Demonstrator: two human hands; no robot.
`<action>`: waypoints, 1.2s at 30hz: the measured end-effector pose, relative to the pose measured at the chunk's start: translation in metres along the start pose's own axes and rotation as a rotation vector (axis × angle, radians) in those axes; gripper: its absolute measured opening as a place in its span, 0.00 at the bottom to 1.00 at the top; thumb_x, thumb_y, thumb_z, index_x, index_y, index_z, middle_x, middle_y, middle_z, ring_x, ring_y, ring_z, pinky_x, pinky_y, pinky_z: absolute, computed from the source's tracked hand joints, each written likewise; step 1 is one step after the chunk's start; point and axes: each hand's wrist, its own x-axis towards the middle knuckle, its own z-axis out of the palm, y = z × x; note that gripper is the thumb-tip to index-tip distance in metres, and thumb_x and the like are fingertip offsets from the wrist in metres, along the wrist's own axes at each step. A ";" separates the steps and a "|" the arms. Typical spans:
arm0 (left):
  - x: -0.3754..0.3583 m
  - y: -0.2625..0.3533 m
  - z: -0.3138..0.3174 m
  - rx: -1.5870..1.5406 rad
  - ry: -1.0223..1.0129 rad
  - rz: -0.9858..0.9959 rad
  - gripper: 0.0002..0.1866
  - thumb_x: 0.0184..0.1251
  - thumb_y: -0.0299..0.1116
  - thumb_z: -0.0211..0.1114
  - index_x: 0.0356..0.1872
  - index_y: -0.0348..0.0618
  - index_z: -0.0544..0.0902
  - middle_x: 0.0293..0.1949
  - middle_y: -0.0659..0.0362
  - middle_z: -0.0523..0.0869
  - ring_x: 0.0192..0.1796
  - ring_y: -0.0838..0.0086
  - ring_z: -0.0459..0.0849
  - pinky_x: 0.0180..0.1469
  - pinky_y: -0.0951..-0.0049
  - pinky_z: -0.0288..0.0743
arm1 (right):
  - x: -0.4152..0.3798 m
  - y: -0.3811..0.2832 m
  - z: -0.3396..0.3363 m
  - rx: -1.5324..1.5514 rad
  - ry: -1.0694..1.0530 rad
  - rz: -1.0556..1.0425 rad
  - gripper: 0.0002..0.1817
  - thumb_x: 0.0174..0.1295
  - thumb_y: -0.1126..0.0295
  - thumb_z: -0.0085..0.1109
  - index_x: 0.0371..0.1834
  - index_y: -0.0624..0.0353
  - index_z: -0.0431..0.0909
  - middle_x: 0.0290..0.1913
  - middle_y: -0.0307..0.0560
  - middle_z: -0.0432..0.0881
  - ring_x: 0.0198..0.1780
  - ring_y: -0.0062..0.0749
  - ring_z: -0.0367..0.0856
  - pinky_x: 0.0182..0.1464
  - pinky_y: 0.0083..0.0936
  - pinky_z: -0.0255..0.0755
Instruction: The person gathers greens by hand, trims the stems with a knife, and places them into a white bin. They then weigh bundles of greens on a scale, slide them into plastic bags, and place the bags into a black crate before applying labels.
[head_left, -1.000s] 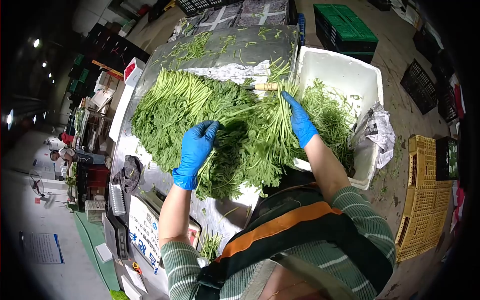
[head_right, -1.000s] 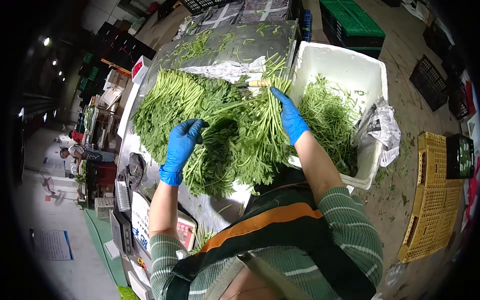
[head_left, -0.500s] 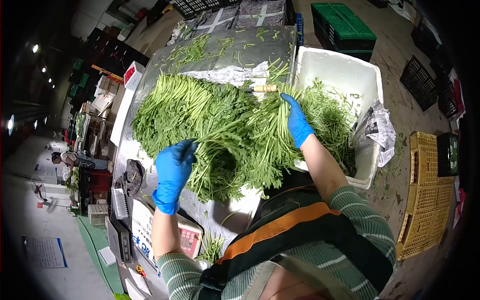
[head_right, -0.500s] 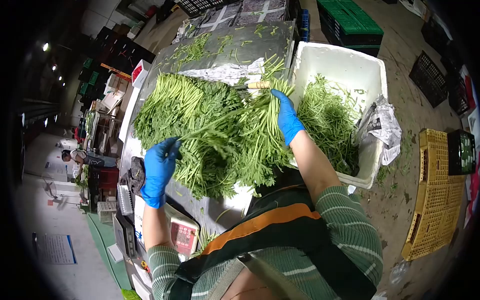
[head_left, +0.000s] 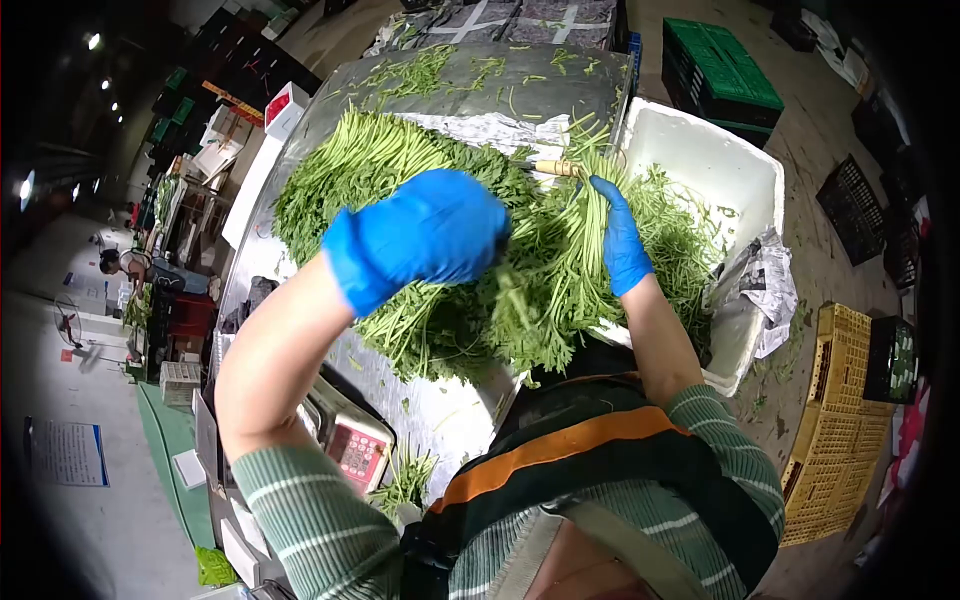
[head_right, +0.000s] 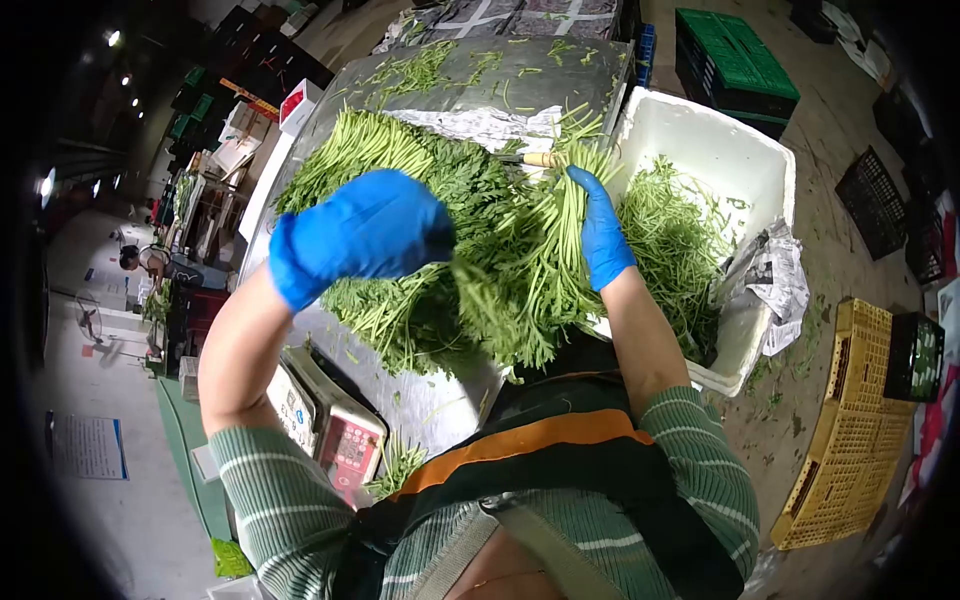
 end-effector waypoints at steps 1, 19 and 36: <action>0.029 -0.004 0.003 0.057 0.043 0.024 0.05 0.52 0.33 0.60 0.27 0.49 0.83 0.24 0.53 0.81 0.29 0.59 0.80 0.31 0.66 0.73 | -0.008 -0.004 0.013 -0.040 0.009 -0.020 0.21 0.53 0.60 0.55 0.48 0.59 0.73 0.38 0.44 0.79 0.37 0.26 0.79 0.41 0.23 0.75; 0.099 -0.001 0.109 -1.656 0.107 -0.123 0.50 0.52 0.49 0.66 0.64 0.27 0.46 0.61 0.47 0.63 0.63 0.69 0.62 0.62 0.75 0.55 | -0.033 -0.033 0.035 0.062 -0.053 -0.287 0.16 0.61 0.64 0.44 0.48 0.62 0.69 0.33 0.49 0.80 0.34 0.31 0.80 0.40 0.25 0.77; 0.124 0.013 0.120 -2.209 0.307 0.014 0.16 0.50 0.31 0.61 0.42 0.38 0.79 0.40 0.57 0.82 0.42 0.70 0.80 0.48 0.73 0.73 | 0.019 -0.080 0.037 -0.410 -0.272 -0.089 0.36 0.55 0.45 0.53 0.60 0.58 0.60 0.50 0.45 0.74 0.52 0.30 0.72 0.52 0.31 0.69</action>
